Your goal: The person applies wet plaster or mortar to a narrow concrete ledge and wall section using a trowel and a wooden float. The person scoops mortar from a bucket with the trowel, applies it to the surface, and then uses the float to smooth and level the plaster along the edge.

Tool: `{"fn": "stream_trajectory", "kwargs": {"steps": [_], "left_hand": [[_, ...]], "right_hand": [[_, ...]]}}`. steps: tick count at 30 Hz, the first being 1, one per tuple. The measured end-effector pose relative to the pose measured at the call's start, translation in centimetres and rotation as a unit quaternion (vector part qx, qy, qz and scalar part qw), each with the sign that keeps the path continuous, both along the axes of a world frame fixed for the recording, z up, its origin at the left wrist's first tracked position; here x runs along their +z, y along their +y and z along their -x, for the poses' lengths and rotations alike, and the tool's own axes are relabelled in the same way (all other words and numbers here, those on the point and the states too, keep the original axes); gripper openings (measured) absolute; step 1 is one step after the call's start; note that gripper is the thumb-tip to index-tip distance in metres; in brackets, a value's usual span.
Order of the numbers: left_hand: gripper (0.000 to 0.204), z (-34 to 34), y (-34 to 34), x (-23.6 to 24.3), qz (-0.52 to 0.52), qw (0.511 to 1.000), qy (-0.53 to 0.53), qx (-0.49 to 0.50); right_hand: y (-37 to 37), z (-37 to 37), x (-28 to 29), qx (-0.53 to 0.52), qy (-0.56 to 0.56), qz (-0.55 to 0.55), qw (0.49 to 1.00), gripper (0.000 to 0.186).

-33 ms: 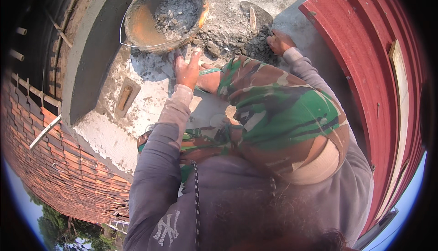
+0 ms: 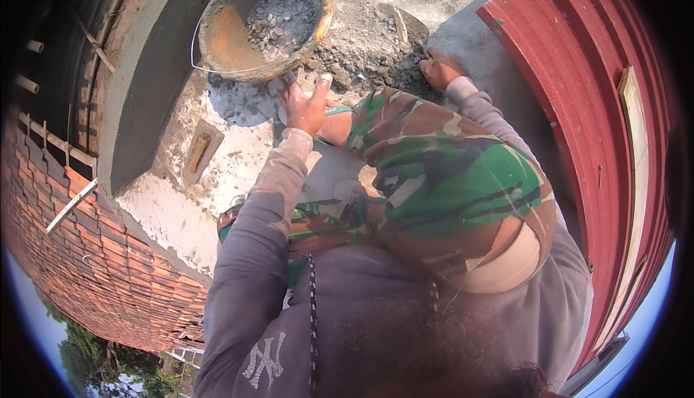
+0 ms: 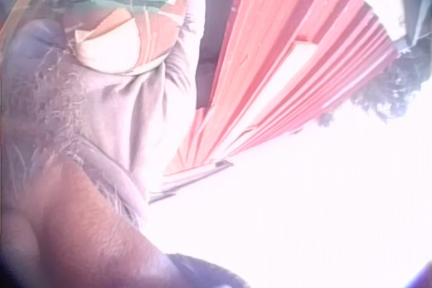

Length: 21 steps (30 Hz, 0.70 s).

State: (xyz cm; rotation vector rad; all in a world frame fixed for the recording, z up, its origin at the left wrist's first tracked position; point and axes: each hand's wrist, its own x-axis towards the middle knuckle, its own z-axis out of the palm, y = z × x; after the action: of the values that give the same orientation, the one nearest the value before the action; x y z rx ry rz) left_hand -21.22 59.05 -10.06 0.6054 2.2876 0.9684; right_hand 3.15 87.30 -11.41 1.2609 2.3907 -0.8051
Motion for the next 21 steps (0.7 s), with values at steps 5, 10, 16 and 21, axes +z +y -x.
{"fn": "stream_trajectory", "kwargs": {"steps": [5, 10, 16, 21], "left_hand": [[0.131, -2.2, 6.4, 0.5, 0.206, 0.976, -0.061, -0.034], [0.128, -7.0, 11.2, 0.4, 0.088, 0.991, -0.097, 0.003], [0.083, -7.4, 10.8, -0.1, -0.043, 0.998, -0.045, 0.007], [0.069, -6.7, 12.8, 6.0, -0.173, 0.974, -0.129, 0.064]], "right_hand": [[-3.5, 1.3, 1.2, -0.005, 0.082, 0.047, 0.996, 0.046], [-5.6, 1.2, -2.3, 0.027, 0.119, 0.125, 0.985, 0.045], [-6.6, 0.3, -0.1, -0.071, 0.194, 0.259, 0.943, 0.038], [-5.6, 1.8, 11.2, -0.101, 0.137, 0.237, 0.957, 0.037]]}}
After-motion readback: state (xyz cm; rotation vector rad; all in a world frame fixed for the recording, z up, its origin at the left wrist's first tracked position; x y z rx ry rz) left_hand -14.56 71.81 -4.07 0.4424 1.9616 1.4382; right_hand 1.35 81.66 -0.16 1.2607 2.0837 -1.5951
